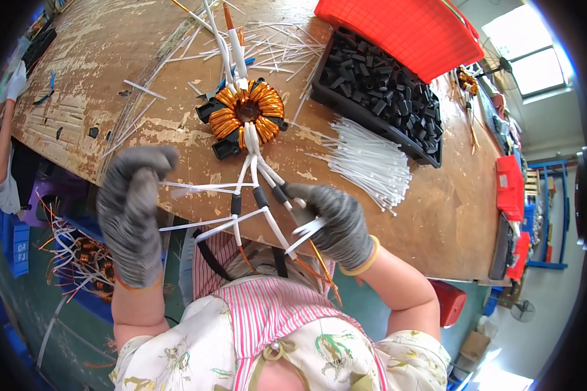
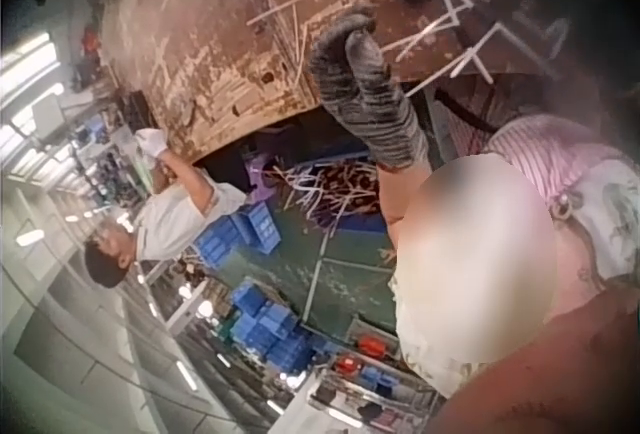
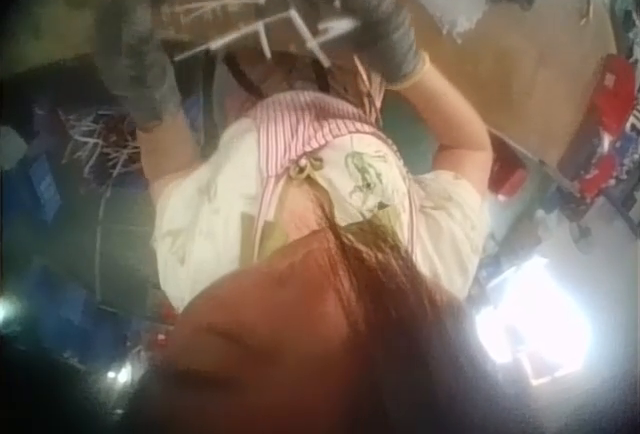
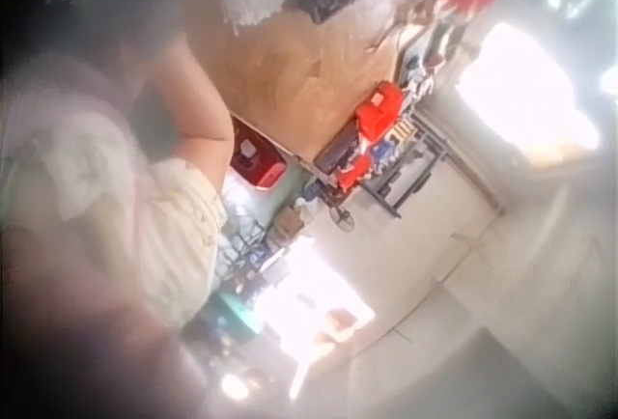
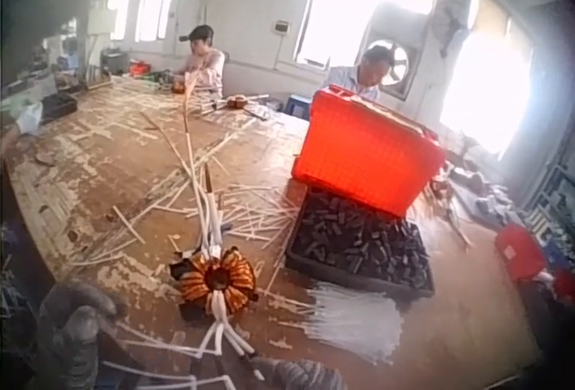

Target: The person assembles large electronic components by bundling copper-wound toroids with plastic cable ties, then trimming the excess tie material with wire cutters while wearing assembly gloves.

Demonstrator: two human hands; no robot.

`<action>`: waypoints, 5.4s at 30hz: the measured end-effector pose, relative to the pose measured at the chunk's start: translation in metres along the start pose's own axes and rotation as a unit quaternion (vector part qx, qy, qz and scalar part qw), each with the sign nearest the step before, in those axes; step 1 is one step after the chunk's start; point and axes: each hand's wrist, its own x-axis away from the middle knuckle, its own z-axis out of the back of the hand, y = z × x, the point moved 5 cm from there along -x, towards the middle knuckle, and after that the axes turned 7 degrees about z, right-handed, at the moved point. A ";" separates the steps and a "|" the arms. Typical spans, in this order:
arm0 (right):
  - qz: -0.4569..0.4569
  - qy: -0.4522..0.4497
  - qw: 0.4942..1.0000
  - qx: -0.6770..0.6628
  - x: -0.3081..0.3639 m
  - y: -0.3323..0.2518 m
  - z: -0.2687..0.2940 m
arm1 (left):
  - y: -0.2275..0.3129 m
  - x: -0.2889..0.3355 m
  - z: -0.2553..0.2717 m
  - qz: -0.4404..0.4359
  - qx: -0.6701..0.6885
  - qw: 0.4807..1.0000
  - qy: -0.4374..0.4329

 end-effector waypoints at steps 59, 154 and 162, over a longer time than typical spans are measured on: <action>-0.255 -0.270 0.913 -0.169 0.013 0.055 -0.056 | -0.089 -0.068 0.020 -0.121 -0.588 0.775 0.200; -0.145 -0.016 0.973 -0.178 -0.087 0.031 -0.022 | -0.128 0.022 -0.034 0.362 0.090 0.928 -0.021; -0.092 -0.022 0.993 -0.072 -0.087 0.017 -0.019 | -0.140 0.023 -0.024 0.204 -0.083 0.975 -0.030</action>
